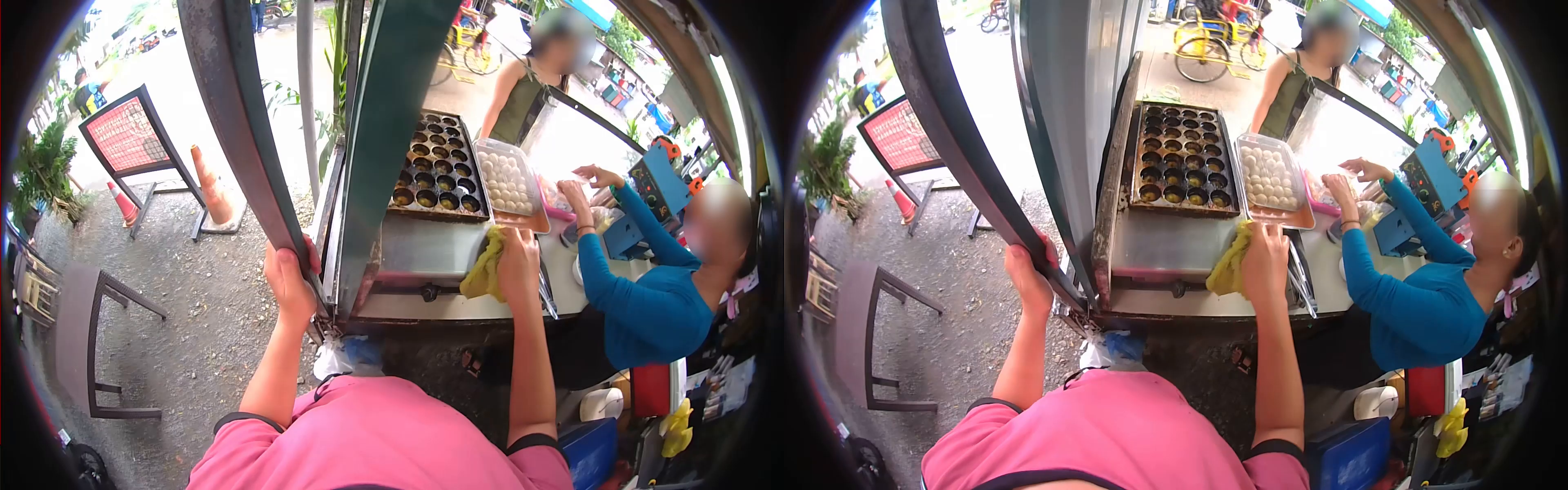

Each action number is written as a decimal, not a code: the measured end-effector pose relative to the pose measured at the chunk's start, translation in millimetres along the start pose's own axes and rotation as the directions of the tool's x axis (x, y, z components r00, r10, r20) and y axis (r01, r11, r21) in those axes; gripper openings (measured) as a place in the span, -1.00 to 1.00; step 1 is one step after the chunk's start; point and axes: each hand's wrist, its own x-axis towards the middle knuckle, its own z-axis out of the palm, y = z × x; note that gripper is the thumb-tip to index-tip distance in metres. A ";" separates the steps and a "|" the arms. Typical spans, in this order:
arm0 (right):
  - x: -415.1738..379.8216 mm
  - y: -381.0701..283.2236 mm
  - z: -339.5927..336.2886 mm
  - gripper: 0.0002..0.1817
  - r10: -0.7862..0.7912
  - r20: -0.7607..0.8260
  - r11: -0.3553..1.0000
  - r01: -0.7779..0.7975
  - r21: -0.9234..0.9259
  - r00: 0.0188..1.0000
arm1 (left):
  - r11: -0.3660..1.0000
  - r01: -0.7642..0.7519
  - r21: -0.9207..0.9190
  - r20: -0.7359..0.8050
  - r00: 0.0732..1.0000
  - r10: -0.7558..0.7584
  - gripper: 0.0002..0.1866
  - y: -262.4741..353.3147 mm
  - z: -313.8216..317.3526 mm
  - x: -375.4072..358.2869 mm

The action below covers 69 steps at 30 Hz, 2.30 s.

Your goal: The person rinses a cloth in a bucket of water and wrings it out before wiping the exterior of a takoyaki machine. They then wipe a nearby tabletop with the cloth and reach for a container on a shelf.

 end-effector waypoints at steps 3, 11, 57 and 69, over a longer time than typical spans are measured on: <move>-6.8 -45.3 3.0 -0.71 -0.131 -0.085 0.976 0.143 0.163 0.988 | 1.000 -0.011 -0.024 -0.007 1.000 0.011 -0.38 -2.2 0.6 -0.4; -27.4 -81.2 26.1 -0.59 -0.392 -0.005 0.918 0.392 0.058 0.920 | 1.000 -0.009 -0.020 0.025 1.000 0.009 -0.36 -4.9 -2.4 0.6; 15.7 46.8 30.2 -0.50 0.209 0.073 0.887 -0.221 0.406 0.975 | 0.996 0.006 -0.087 -0.035 0.999 -0.009 -0.37 -9.9 1.2 -0.1; 142.5 72.1 58.4 -0.52 0.144 0.221 0.895 -0.222 0.388 0.965 | 0.998 0.010 -0.060 -0.056 0.998 -0.014 -0.31 -4.2 5.7 0.4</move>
